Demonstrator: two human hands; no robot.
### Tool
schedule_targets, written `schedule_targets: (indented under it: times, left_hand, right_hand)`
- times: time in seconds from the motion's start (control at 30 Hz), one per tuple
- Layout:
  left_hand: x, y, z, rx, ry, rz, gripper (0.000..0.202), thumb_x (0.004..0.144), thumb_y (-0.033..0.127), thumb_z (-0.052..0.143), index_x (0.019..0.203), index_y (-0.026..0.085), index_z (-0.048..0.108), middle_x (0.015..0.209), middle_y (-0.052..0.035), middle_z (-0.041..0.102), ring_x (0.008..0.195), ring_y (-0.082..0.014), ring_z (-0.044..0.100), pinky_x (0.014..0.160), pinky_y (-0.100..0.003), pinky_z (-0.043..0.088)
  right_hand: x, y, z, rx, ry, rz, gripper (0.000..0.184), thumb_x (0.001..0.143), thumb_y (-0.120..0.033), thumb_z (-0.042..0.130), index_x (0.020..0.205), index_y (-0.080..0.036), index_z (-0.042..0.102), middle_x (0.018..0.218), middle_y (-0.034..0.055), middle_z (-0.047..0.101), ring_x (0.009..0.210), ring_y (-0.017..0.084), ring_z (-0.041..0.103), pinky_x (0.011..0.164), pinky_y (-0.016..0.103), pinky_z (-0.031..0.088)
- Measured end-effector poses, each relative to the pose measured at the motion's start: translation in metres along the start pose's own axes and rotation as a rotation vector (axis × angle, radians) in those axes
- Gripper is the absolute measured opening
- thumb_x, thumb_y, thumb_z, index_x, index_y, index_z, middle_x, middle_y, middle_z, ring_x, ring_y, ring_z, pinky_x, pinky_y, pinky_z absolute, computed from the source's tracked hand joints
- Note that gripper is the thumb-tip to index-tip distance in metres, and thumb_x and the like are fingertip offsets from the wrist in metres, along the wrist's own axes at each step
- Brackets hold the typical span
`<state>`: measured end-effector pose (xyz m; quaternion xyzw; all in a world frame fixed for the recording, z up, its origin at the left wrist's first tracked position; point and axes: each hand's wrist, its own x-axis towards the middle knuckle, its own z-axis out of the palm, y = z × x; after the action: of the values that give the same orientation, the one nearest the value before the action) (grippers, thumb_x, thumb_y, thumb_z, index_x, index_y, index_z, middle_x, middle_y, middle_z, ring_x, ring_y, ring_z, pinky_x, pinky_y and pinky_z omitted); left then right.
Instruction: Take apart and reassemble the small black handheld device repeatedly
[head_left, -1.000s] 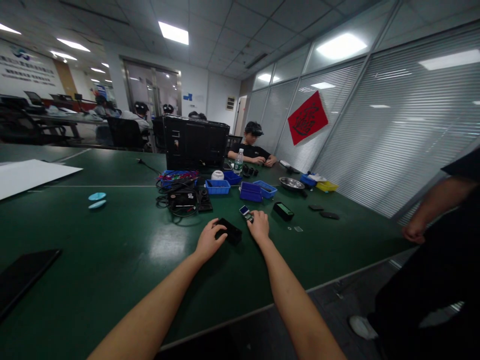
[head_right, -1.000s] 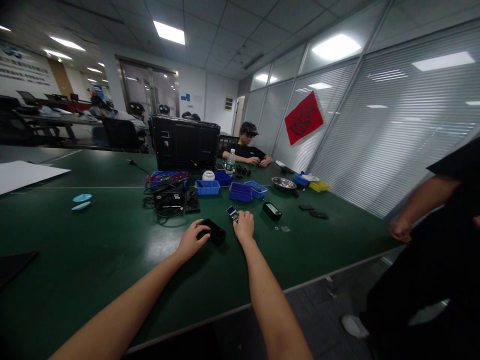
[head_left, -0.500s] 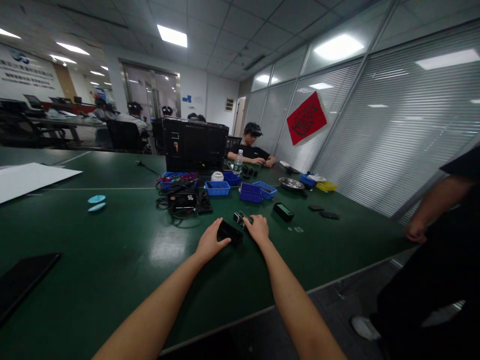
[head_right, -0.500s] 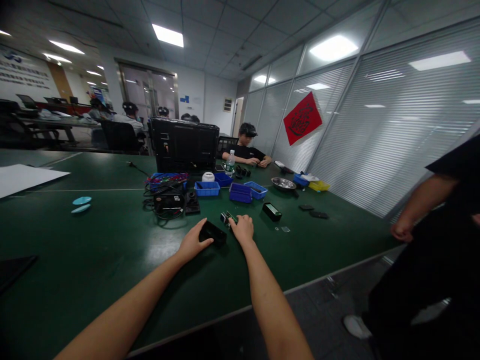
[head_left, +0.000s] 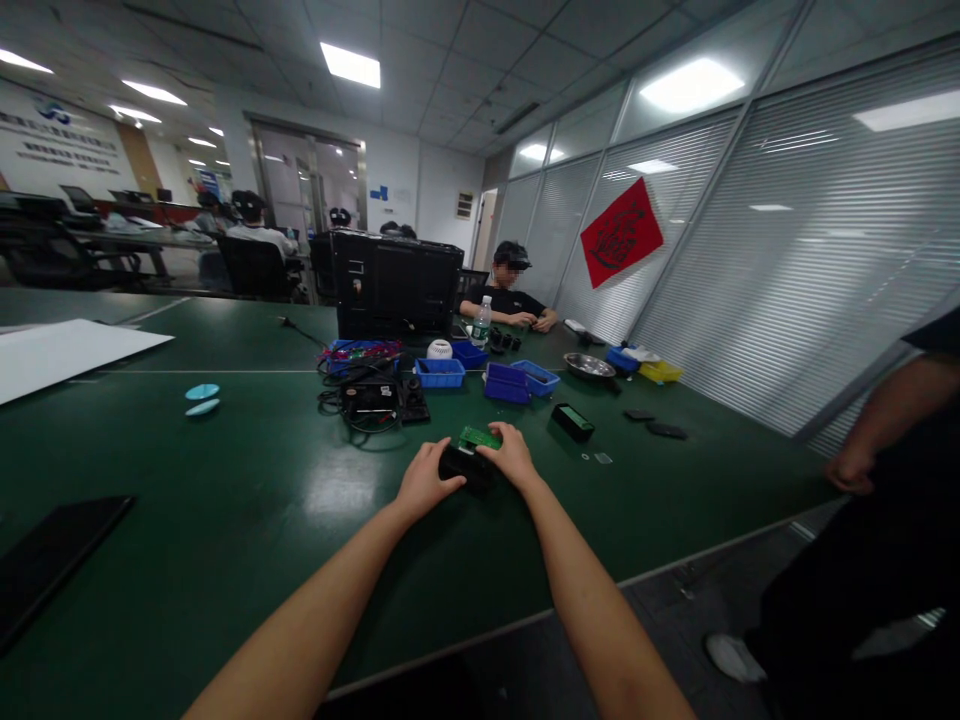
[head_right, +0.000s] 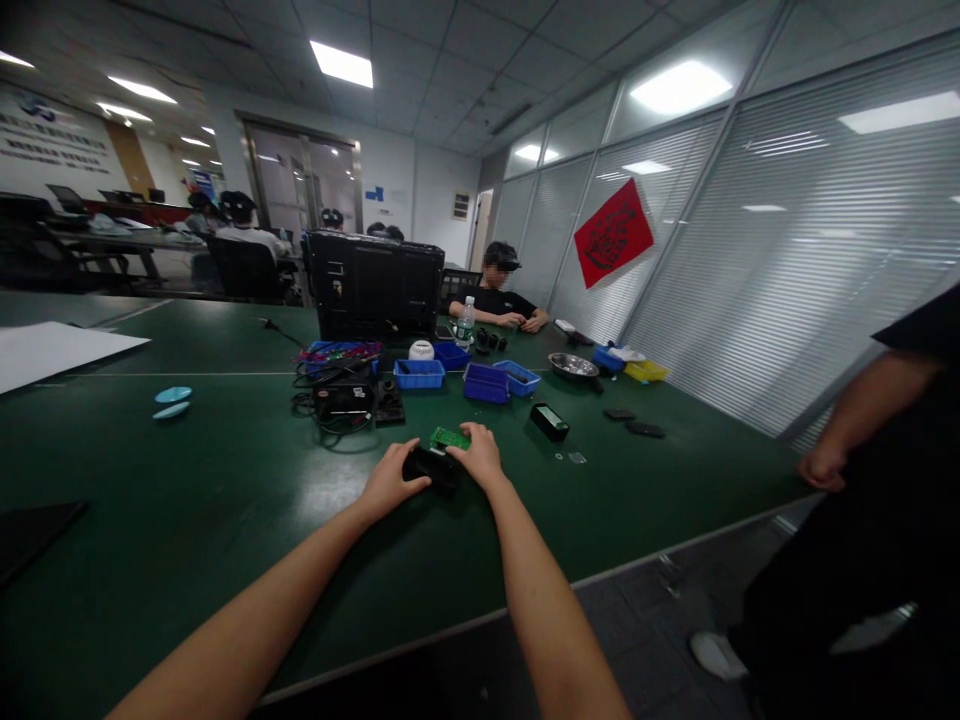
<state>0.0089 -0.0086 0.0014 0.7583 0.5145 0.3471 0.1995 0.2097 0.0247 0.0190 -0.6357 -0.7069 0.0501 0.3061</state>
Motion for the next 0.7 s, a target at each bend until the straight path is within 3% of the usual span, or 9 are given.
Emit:
schedule_targets:
  times: [0.2,0.4,0.47,0.57,0.7]
  left_hand:
    - [0.001,-0.002,-0.001,0.054,-0.040,-0.006,0.075,0.061,0.040,0.066,0.128,0.021,0.037,0.108,-0.0062,0.047,0.101,-0.0210,0.051,0.088,-0.030,0.039]
    - [0.001,-0.003,-0.002,0.056,-0.060,0.017,0.063,0.061,0.036,0.067,0.118,0.023,0.046,0.104,-0.0038,0.050,0.097,-0.0193,0.052,0.088,-0.030,0.040]
    - [0.001,-0.002,-0.003,0.040,-0.055,0.021,0.059,0.060,0.034,0.068,0.115,0.023,0.047,0.107,-0.0038,0.051,0.099,-0.0195,0.052,0.088,-0.030,0.040]
    - [0.000,-0.001,-0.003,0.016,-0.043,0.020,0.057,0.061,0.032,0.068,0.113,0.022,0.048,0.111,-0.0040,0.053,0.101,-0.0199,0.052,0.090,-0.030,0.039]
    - [0.000,-0.001,-0.003,0.007,-0.040,-0.011,0.057,0.062,0.032,0.067,0.115,0.021,0.047,0.111,-0.0055,0.056,0.102,-0.0214,0.053,0.090,-0.033,0.039]
  right_hand:
    - [0.004,0.010,-0.010,0.021,-0.140,0.015,0.041,0.066,-0.034,0.065,0.103,-0.016,0.061,0.097,0.0075,0.057,0.090,0.018,0.052,0.081,0.029,0.038]
    - [0.004,0.013,-0.010,0.077,-0.161,0.029,0.041,0.064,-0.032,0.067,0.101,-0.014,0.063,0.090,0.0064,0.058,0.081,0.016,0.054,0.074,0.027,0.041]
    - [0.005,0.012,-0.009,0.099,-0.100,0.032,0.039,0.062,-0.032,0.068,0.096,-0.014,0.064,0.089,0.0066,0.058,0.081,0.017,0.054,0.075,0.029,0.041]
    - [0.008,0.013,-0.010,0.236,0.098,0.088,0.039,0.059,-0.034,0.069,0.092,-0.014,0.065,0.087,0.0067,0.059,0.080,0.019,0.054,0.075,0.031,0.042]
    - [0.014,0.020,-0.016,0.788,0.285,0.247,0.046,0.065,-0.044,0.062,0.099,-0.013,0.061,0.084,0.0063,0.062,0.070,0.017,0.057,0.063,0.030,0.045]
